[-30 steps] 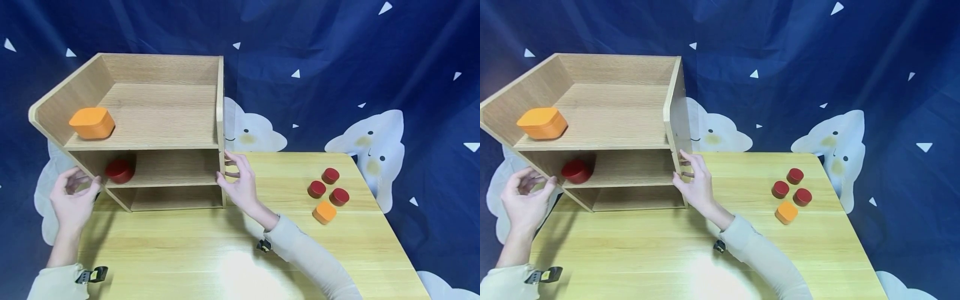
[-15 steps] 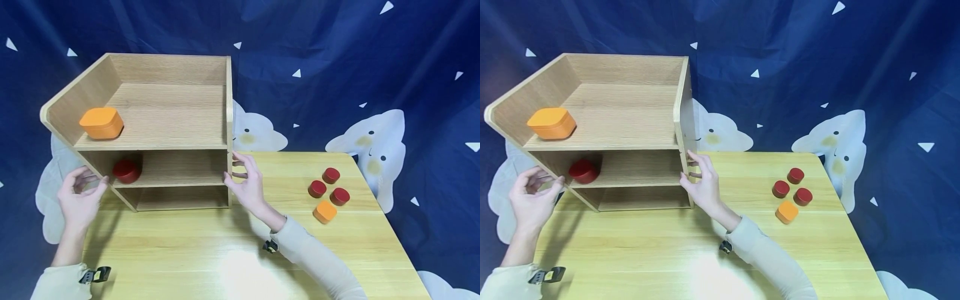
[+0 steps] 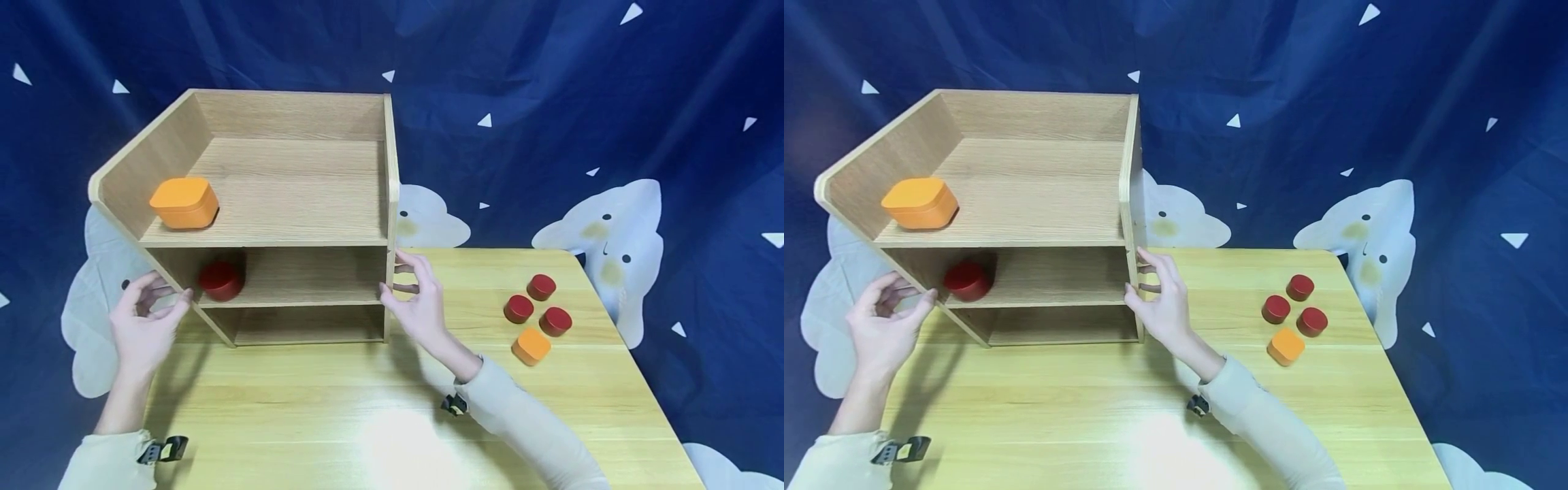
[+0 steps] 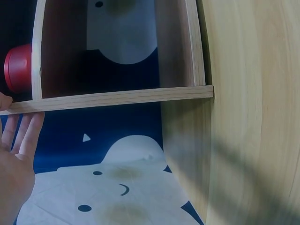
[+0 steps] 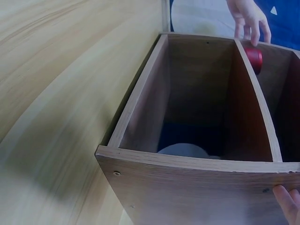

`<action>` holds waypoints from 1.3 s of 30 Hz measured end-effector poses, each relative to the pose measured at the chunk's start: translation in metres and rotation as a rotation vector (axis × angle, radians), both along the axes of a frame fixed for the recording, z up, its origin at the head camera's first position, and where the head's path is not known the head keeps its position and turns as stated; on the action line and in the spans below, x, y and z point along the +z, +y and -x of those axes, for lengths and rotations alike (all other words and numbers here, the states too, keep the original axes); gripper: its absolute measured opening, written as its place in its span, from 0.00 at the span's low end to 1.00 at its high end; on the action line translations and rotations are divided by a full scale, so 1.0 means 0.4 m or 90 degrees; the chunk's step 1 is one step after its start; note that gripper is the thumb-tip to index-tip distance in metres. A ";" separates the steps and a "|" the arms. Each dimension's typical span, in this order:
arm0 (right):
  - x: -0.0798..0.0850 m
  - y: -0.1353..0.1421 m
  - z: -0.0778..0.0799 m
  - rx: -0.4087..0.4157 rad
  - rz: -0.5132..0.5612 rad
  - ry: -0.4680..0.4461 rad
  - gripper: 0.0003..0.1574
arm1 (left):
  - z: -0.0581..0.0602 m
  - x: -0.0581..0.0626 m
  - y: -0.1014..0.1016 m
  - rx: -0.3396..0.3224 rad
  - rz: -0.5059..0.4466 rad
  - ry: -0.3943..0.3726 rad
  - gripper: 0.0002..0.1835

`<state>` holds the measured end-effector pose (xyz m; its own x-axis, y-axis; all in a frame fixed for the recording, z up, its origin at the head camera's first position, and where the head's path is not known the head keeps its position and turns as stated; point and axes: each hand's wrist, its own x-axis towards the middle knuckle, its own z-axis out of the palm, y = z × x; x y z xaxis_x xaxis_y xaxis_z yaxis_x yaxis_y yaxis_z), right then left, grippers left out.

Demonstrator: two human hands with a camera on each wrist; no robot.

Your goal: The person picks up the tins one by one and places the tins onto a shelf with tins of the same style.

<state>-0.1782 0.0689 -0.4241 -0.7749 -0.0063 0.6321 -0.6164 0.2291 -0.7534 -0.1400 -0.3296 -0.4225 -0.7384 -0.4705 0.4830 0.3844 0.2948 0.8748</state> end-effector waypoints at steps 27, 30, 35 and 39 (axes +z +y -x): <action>-0.002 0.099 -0.016 -0.030 0.002 0.026 0.36 | -0.005 -0.005 0.075 -0.131 -0.041 0.064 0.31; 0.000 0.112 -0.018 -0.029 0.004 0.025 0.35 | -0.005 -0.007 0.085 -0.129 -0.047 0.052 0.31; 0.000 0.135 -0.021 -0.033 0.005 0.019 0.36 | -0.008 -0.004 0.105 -0.136 -0.058 0.036 0.29; -0.001 0.153 -0.021 -0.036 0.002 0.022 0.36 | -0.012 0.003 0.123 -0.147 -0.051 0.034 0.28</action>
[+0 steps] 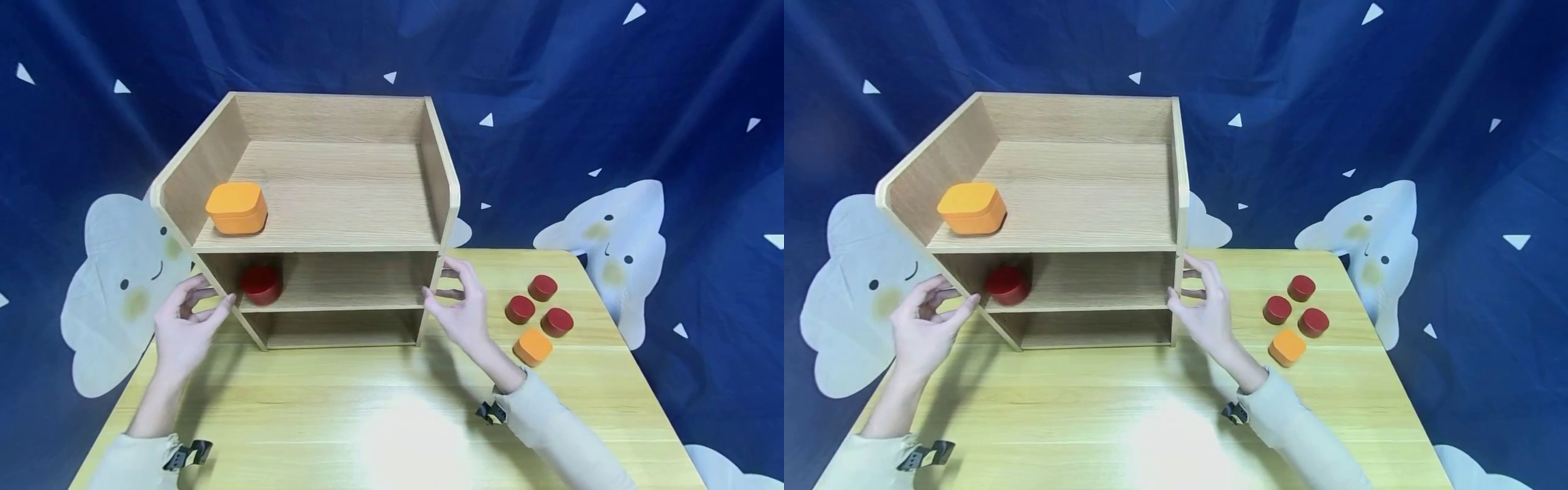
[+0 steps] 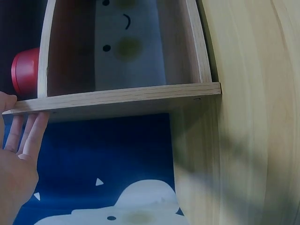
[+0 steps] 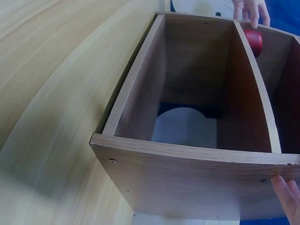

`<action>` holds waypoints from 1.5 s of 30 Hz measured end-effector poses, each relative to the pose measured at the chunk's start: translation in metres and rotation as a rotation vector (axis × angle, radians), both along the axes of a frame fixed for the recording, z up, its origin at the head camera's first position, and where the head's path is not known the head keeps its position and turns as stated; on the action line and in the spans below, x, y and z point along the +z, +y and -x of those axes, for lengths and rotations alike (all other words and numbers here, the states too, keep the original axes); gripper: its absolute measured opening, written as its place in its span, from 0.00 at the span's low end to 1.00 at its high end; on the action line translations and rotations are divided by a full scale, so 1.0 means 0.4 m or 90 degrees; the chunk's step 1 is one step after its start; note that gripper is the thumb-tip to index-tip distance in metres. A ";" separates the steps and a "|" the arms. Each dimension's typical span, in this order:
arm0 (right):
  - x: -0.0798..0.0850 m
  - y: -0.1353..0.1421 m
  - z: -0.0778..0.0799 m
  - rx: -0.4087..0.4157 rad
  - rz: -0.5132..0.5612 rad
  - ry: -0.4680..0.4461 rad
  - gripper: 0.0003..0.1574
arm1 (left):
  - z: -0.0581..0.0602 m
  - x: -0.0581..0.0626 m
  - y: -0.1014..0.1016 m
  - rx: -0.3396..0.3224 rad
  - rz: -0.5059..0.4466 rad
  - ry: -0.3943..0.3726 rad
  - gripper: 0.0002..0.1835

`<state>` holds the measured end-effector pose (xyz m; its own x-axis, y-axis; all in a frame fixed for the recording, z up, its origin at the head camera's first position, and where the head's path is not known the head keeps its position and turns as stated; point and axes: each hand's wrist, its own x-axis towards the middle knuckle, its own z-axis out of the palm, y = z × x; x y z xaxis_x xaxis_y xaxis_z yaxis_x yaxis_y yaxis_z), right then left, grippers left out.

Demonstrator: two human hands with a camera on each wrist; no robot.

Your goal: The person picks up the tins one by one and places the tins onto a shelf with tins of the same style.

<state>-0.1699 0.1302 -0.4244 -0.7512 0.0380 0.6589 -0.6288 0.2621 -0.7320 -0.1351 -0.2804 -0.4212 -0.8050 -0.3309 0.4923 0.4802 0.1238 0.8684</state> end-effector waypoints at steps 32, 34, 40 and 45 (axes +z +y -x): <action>0.003 0.117 -0.010 -0.053 0.005 0.029 0.32 | 0.009 -0.005 0.122 -0.018 0.081 0.033 0.23; 0.002 0.124 -0.010 -0.053 0.010 0.033 0.32 | 0.009 -0.005 0.129 -0.019 0.087 0.035 0.23; 0.002 0.149 -0.013 -0.064 0.020 0.044 0.31 | 0.012 -0.004 0.157 -0.030 0.086 0.029 0.23; 0.006 0.165 -0.016 -0.070 0.023 0.036 0.30 | 0.015 -0.004 0.176 -0.037 0.084 0.021 0.23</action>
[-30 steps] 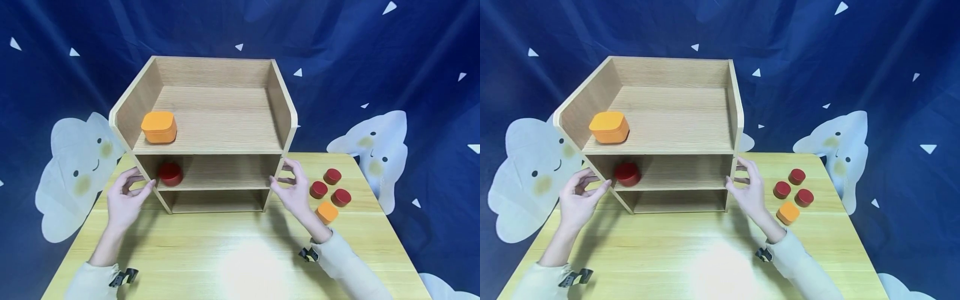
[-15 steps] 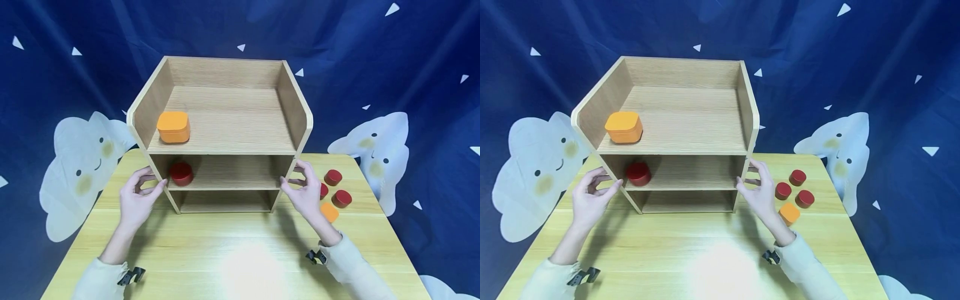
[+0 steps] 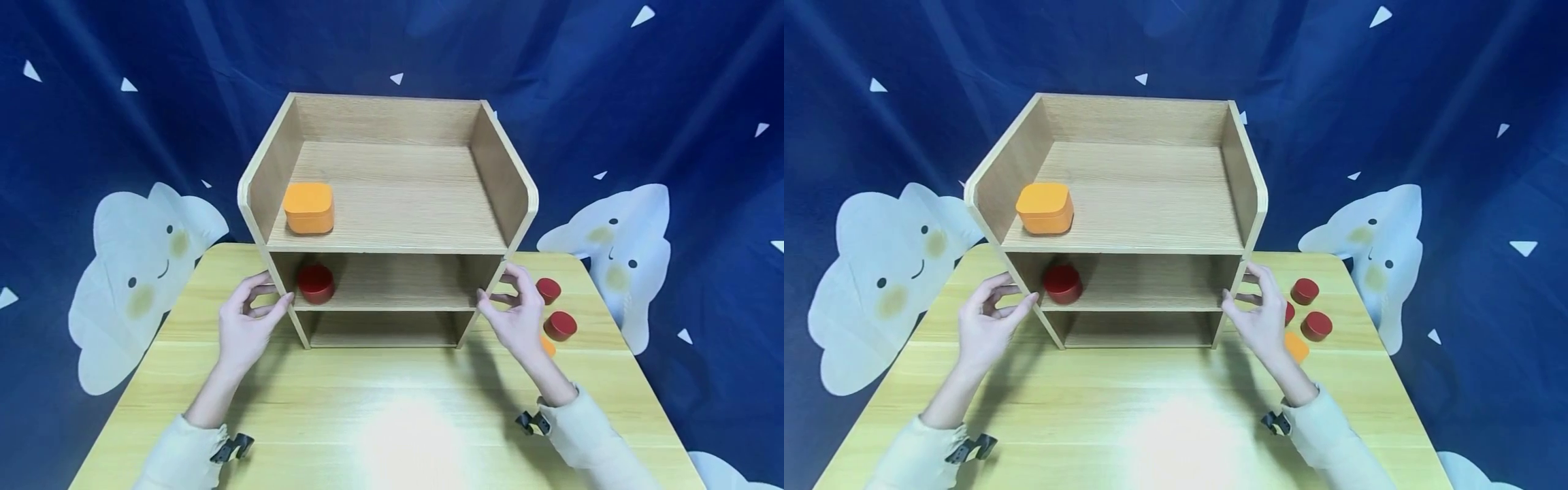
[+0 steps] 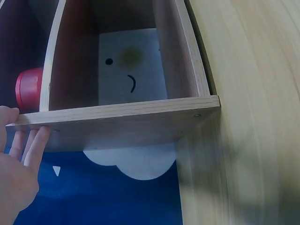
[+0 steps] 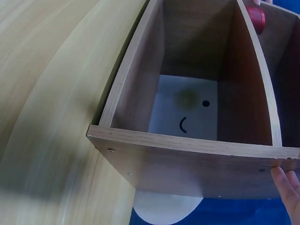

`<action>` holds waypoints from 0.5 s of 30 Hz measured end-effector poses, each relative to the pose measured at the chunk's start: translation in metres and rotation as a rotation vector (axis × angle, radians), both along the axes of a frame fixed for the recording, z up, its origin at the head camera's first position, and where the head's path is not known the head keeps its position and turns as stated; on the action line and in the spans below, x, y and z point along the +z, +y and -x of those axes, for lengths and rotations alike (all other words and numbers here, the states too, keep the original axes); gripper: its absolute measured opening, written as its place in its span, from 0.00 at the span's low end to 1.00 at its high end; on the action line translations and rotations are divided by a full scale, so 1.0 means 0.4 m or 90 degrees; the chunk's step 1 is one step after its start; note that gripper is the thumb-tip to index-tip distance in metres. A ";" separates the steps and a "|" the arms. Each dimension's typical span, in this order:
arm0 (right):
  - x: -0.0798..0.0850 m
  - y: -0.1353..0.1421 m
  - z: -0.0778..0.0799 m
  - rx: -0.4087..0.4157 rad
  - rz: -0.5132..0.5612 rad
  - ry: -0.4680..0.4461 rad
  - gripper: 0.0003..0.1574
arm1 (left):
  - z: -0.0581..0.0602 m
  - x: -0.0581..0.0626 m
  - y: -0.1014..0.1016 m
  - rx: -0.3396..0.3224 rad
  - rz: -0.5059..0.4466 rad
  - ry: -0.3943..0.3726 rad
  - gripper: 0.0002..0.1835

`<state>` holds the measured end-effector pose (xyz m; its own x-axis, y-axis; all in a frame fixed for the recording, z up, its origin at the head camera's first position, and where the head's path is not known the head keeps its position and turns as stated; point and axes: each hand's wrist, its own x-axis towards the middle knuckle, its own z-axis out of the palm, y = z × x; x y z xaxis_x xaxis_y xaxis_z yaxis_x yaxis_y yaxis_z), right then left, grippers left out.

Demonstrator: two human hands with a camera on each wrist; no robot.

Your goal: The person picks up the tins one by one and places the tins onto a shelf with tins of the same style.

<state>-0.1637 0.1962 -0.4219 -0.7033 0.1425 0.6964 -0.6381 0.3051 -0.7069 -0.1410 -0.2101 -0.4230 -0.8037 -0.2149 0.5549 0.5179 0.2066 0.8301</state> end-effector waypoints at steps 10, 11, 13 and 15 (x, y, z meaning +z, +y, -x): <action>-0.004 0.036 -0.008 -0.025 -0.005 -0.007 0.31 | 0.010 -0.006 0.037 -0.002 0.003 -0.013 0.23; -0.003 0.039 -0.008 -0.027 -0.006 -0.008 0.31 | 0.011 -0.006 0.041 -0.002 0.004 -0.011 0.22; -0.004 0.047 -0.007 -0.031 -0.007 -0.009 0.30 | 0.014 -0.005 0.049 -0.006 0.002 -0.006 0.22; -0.003 0.055 -0.005 -0.029 -0.007 -0.008 0.30 | 0.017 -0.004 0.057 -0.009 0.001 -0.003 0.22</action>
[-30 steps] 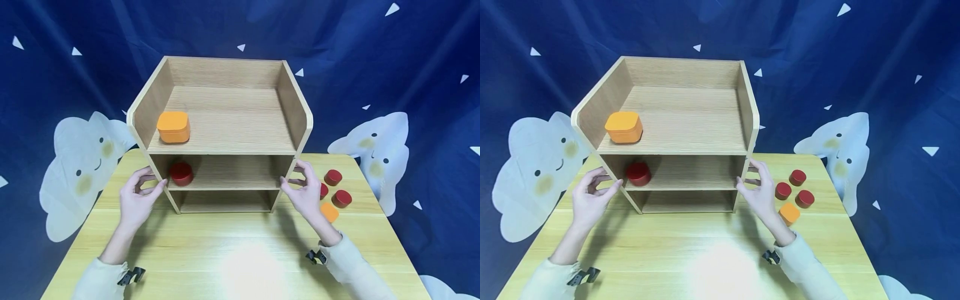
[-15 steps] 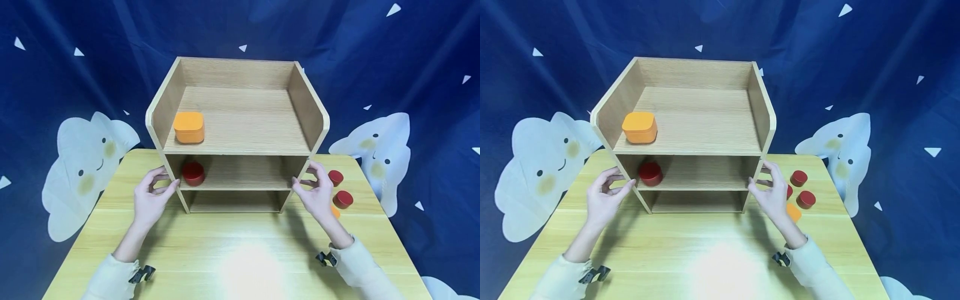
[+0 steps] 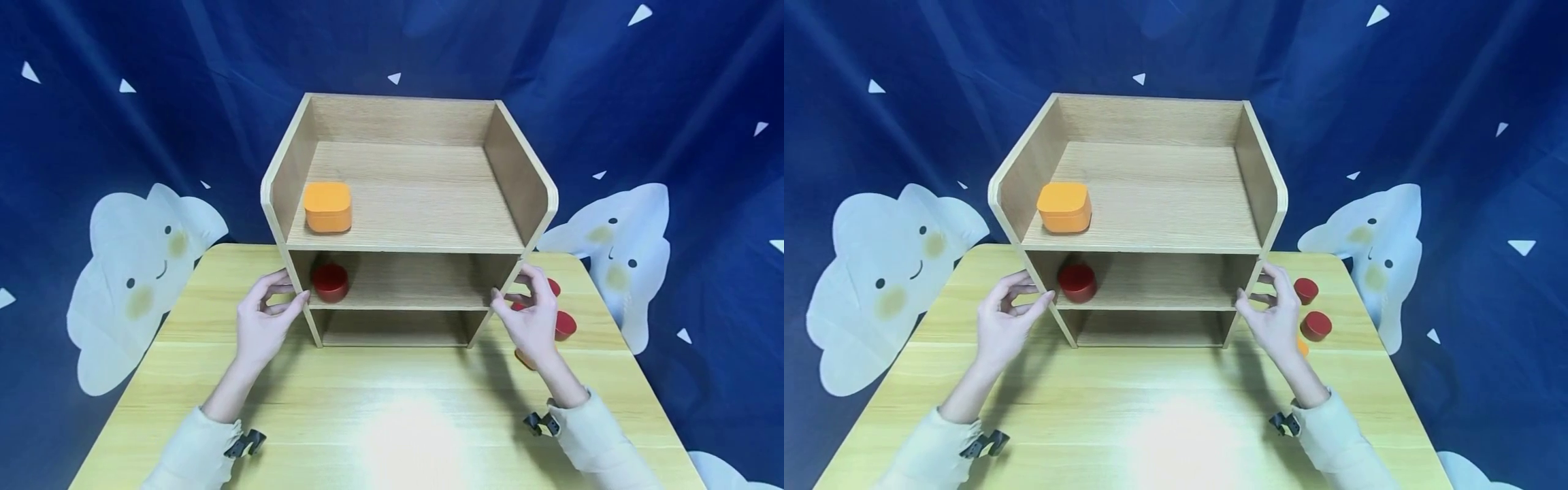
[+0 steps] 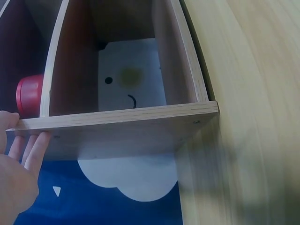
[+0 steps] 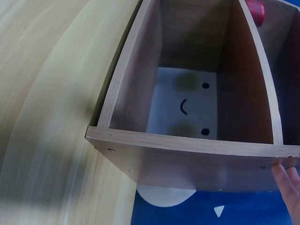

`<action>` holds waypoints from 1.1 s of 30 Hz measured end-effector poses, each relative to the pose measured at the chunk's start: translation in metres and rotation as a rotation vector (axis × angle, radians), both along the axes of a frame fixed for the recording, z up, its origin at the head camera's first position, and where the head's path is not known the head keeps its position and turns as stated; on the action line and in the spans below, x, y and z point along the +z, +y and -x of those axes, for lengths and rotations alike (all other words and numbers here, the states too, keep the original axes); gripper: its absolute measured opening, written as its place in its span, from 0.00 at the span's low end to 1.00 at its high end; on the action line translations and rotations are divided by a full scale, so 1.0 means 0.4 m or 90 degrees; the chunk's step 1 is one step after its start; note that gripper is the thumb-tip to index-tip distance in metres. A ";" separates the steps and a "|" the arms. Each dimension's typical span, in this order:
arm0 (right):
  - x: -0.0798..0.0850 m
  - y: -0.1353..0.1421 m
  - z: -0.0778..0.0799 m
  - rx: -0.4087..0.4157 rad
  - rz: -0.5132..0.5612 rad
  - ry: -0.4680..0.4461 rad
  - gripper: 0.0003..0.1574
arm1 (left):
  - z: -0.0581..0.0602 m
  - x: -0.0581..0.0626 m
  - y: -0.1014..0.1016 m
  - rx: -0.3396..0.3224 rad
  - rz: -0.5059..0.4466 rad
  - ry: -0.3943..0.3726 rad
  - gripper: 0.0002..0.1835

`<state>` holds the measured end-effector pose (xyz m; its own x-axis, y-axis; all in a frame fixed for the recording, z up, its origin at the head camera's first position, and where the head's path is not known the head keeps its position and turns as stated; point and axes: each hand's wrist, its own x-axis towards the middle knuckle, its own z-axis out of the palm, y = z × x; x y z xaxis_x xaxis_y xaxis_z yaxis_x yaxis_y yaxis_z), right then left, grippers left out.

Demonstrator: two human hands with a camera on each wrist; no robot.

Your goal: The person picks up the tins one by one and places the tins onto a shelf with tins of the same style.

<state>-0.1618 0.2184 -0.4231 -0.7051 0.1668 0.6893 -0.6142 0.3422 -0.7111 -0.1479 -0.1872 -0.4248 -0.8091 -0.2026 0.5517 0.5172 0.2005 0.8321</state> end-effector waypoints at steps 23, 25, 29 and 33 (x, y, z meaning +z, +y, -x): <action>-0.002 0.054 0.010 0.005 0.016 0.004 0.30 | 0.024 -0.004 0.048 -0.008 -0.004 -0.030 0.24; -0.002 0.056 0.011 -0.001 0.010 0.001 0.30 | 0.026 -0.003 0.052 -0.009 -0.006 -0.030 0.23; 0.000 0.060 0.013 0.000 0.019 -0.004 0.29 | 0.031 -0.004 0.059 -0.014 -0.002 -0.026 0.24; -0.001 0.065 0.017 0.008 0.038 -0.004 0.29 | 0.036 -0.005 0.064 -0.025 -0.005 -0.025 0.24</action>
